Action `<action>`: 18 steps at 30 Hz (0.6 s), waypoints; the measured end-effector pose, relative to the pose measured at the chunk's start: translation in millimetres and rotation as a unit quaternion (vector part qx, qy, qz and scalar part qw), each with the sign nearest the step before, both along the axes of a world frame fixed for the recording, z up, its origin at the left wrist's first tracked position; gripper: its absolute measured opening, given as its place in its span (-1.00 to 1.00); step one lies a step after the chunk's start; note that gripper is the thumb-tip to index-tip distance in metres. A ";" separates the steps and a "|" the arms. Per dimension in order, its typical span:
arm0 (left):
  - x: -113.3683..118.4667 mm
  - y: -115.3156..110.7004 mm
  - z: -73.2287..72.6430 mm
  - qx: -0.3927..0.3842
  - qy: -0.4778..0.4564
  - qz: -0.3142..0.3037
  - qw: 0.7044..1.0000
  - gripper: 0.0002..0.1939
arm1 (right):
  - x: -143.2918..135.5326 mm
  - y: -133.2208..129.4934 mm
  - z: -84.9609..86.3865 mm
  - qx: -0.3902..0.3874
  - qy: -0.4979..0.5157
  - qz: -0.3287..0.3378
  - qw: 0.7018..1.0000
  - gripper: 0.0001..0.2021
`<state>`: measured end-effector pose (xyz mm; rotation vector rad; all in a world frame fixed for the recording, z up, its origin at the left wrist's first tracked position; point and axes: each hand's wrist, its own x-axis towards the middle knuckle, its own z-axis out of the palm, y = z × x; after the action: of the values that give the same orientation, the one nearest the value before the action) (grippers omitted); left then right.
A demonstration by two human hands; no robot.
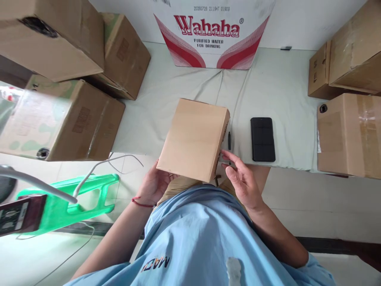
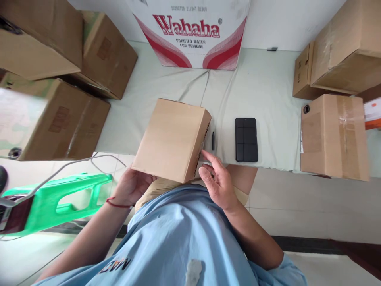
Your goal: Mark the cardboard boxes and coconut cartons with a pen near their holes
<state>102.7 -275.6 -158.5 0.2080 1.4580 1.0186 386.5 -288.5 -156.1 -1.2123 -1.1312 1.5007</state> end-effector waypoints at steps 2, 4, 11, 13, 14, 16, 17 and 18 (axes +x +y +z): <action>6.8 -1.8 11.4 0.013 -0.012 0.017 1.000 -0.69 | -2.2 1.6 3.5 -0.010 0.017 -0.005 1.000 -0.40; 12.7 -4.0 25.7 0.052 0.007 0.021 0.998 -0.64 | -2.0 3.7 2.6 -0.032 0.038 -0.005 0.999 -0.41; 28.6 -9.3 65.8 0.196 0.109 -0.013 0.974 -0.56 | -5.3 2.4 -24.0 -0.159 0.085 -0.009 0.984 -0.42; 31.1 -12.0 70.9 0.219 0.117 -0.028 0.968 -0.60 | -8.1 0.1 -28.5 -0.190 0.097 -0.005 0.977 -0.36; 31.9 -13.7 72.9 0.232 0.119 -0.039 0.965 -0.63 | -9.4 -0.8 -29.8 -0.201 0.106 0.000 0.974 -0.33; 32.8 -17.6 76.5 0.264 0.125 -0.067 0.954 -0.71 | -11.8 -1.8 -31.0 -0.215 0.128 0.013 0.968 -0.30; 33.2 -19.5 78.2 0.280 0.132 -0.085 0.947 -0.75 | -13.0 -1.8 -31.3 -0.220 0.137 0.022 0.966 -0.32; 33.6 -21.3 79.8 0.297 0.145 -0.104 0.938 -0.78 | -14.3 -1.5 -31.6 -0.223 0.140 0.031 0.964 -0.34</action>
<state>136.3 -296.9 -78.6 0.9648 1.3112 1.2683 372.3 -290.0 -187.7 -1.2102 -0.6661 1.9747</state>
